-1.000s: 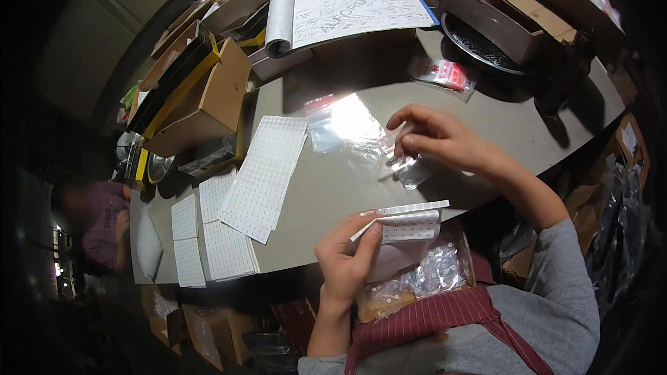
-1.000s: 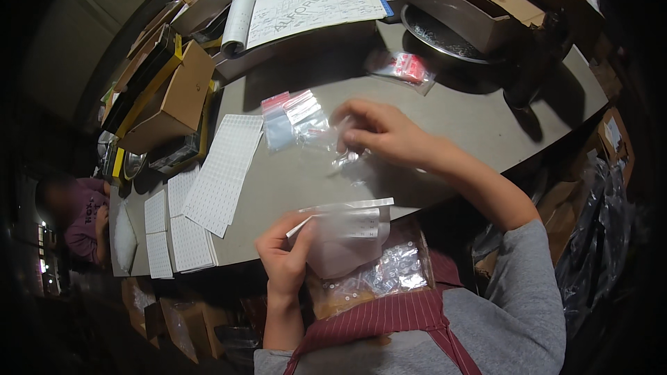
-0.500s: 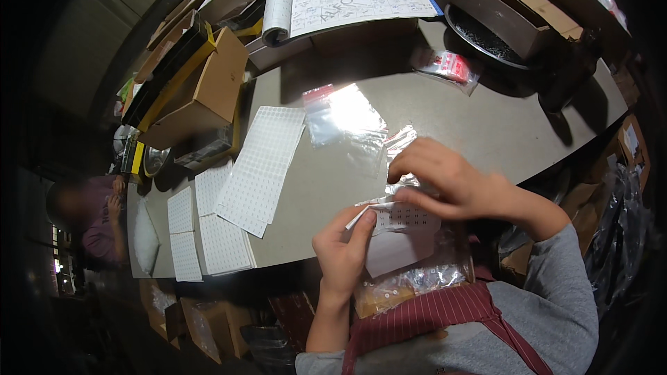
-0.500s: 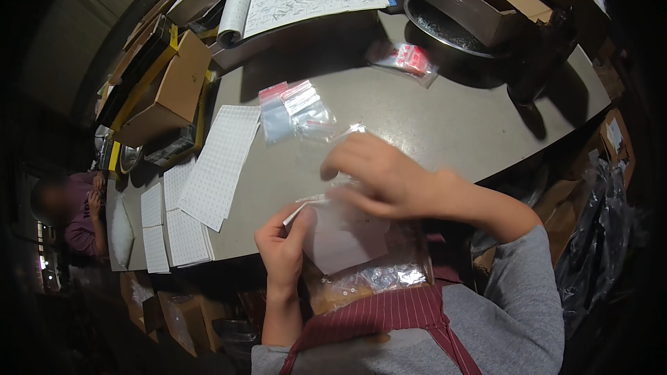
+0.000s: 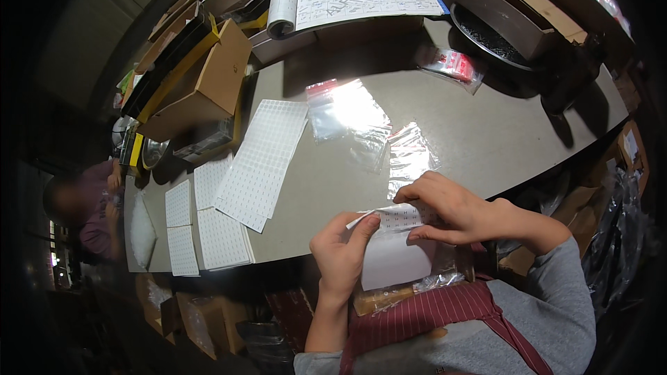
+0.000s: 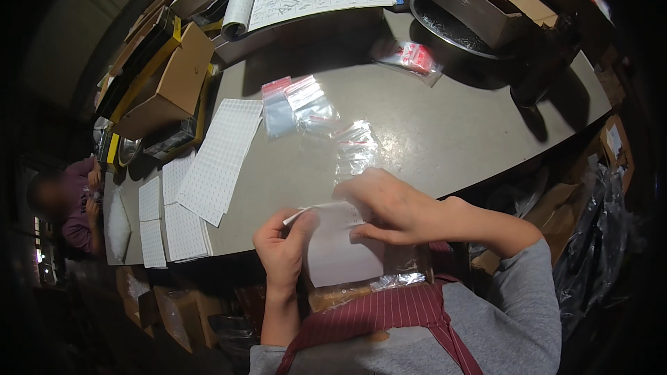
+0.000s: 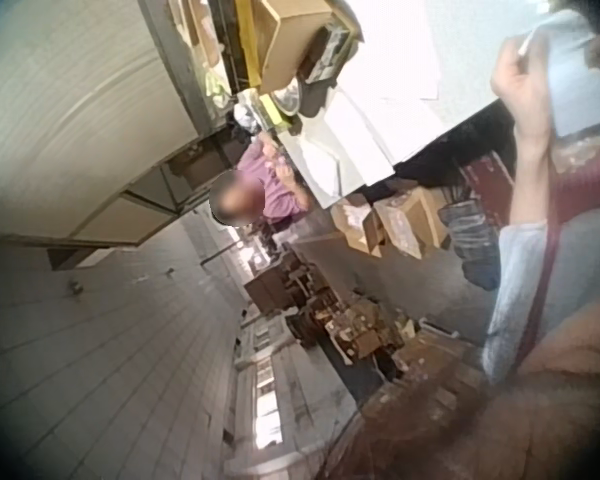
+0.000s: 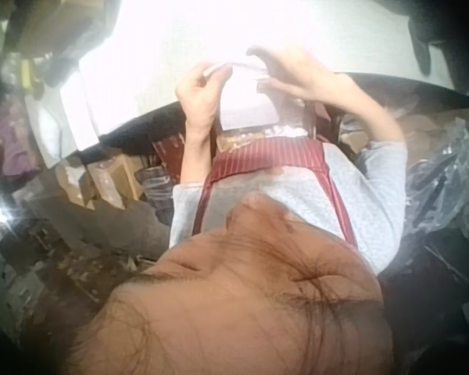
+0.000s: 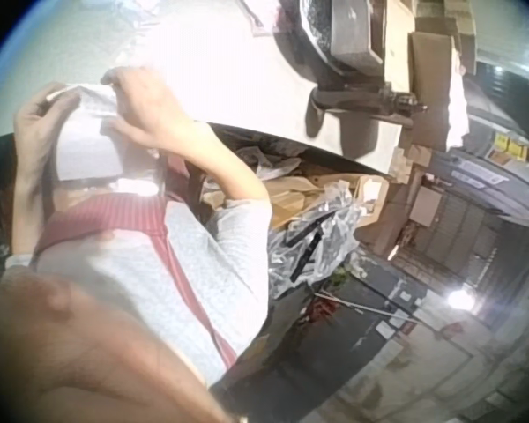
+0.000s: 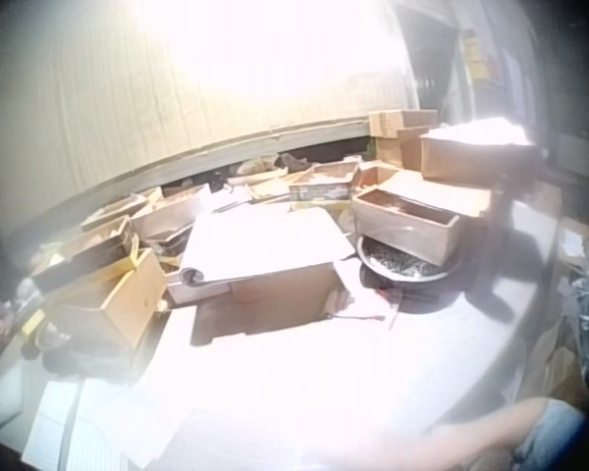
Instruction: The person places small round items into clear plastic bags and then affixes a printed label to each bag. The person handles the items and bags by hand, working at a cluttered table with stacks of labels and plastic bags nearby.
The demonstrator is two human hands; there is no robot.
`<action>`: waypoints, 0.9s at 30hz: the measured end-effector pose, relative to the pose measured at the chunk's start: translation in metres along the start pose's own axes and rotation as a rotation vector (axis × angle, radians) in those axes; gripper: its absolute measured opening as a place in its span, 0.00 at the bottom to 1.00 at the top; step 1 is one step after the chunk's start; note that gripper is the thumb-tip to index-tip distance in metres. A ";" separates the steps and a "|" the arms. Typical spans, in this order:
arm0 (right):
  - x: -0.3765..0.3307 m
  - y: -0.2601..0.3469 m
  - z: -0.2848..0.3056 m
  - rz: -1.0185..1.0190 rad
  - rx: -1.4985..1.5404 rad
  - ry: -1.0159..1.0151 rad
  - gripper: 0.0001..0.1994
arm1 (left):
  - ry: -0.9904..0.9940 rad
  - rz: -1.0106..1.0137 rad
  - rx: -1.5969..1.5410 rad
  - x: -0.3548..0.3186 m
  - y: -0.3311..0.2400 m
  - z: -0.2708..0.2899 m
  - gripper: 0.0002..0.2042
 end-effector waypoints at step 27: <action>0.005 -0.005 -0.001 0.114 -0.115 -0.232 0.12 | -0.072 -0.101 0.289 -0.004 0.006 -0.002 0.07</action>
Point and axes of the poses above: each hand's wrist, its own x-axis towards the middle knuckle, its own z-axis out of the back of the hand, y = z × x, the point moved 3 cm from there along x, towards the middle knuckle, and after that the axes turned 2 degrees about -x, right-handed, at the moved point
